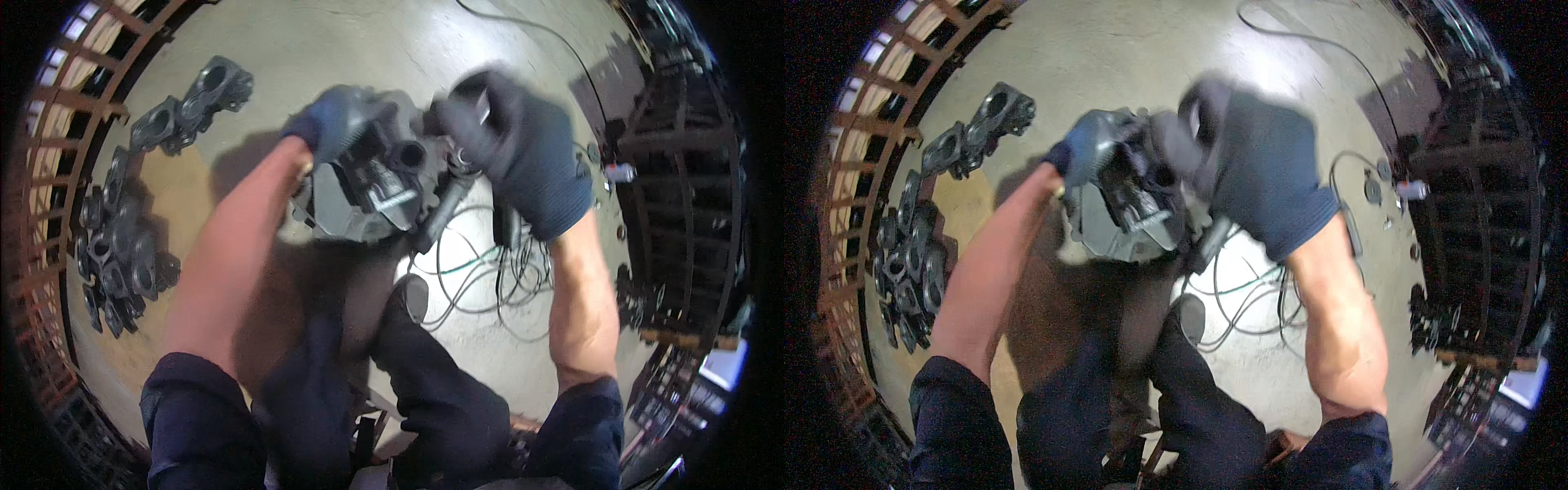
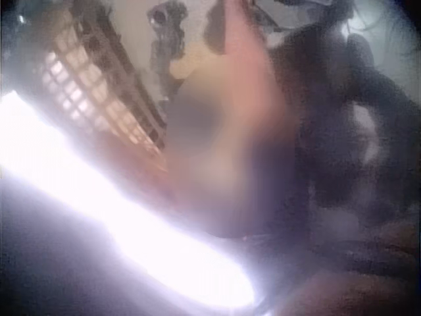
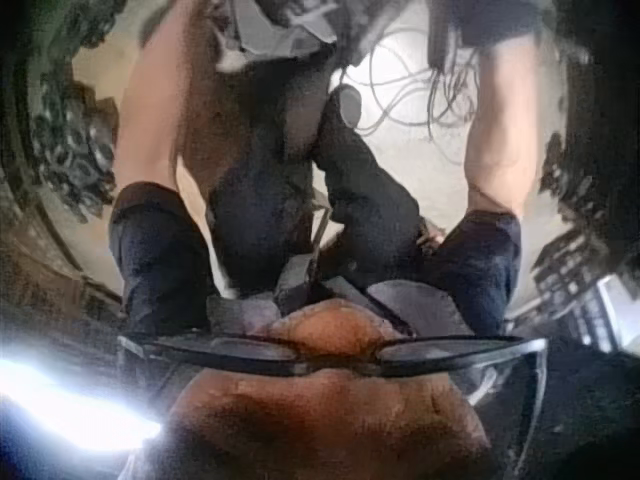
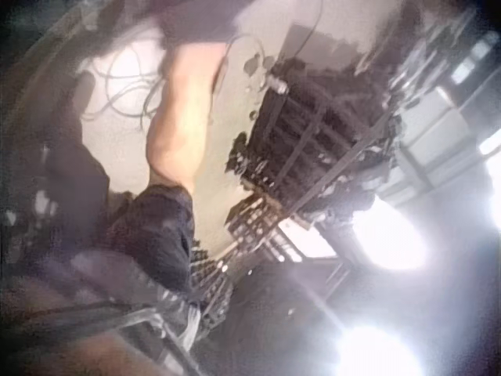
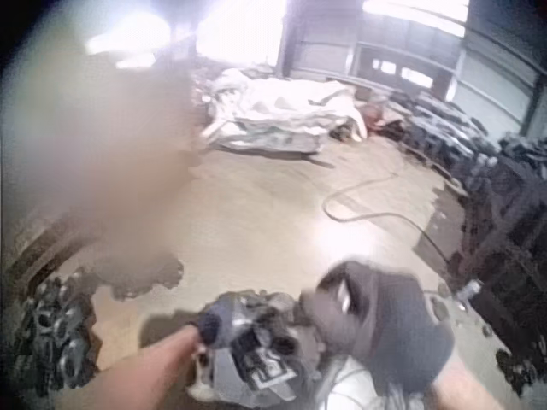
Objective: The person picks up metal parts from a table, sits on the floor, and uses a handheld rotary tool to grind and smooth the surfaces. After finishing each part, they stand up and place it back on the table among other similar parts.
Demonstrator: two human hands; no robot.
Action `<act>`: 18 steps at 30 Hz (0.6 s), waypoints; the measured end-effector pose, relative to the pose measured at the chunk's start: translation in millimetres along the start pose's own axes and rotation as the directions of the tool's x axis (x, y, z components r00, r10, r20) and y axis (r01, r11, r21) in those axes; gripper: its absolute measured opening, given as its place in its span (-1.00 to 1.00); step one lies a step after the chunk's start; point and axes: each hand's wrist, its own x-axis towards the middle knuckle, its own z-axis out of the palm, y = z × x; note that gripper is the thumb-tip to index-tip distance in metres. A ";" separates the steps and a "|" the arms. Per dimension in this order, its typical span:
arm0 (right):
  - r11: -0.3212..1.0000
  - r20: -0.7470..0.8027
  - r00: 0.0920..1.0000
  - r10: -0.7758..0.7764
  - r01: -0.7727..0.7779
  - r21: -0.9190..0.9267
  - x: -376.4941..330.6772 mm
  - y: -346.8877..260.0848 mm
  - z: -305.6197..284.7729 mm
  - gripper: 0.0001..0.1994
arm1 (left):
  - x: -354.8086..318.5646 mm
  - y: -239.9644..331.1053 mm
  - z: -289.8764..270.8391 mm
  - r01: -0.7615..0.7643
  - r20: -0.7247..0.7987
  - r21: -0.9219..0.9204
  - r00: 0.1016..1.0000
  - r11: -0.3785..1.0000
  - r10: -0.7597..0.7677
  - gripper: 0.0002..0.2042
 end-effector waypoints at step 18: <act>0.279 0.668 0.385 0.637 -0.923 0.266 -286.9 226.2 240.8 -0.57 | 18.6 -4.6 -3.3 -0.545 0.364 0.646 0.836 0.535 0.411 -0.65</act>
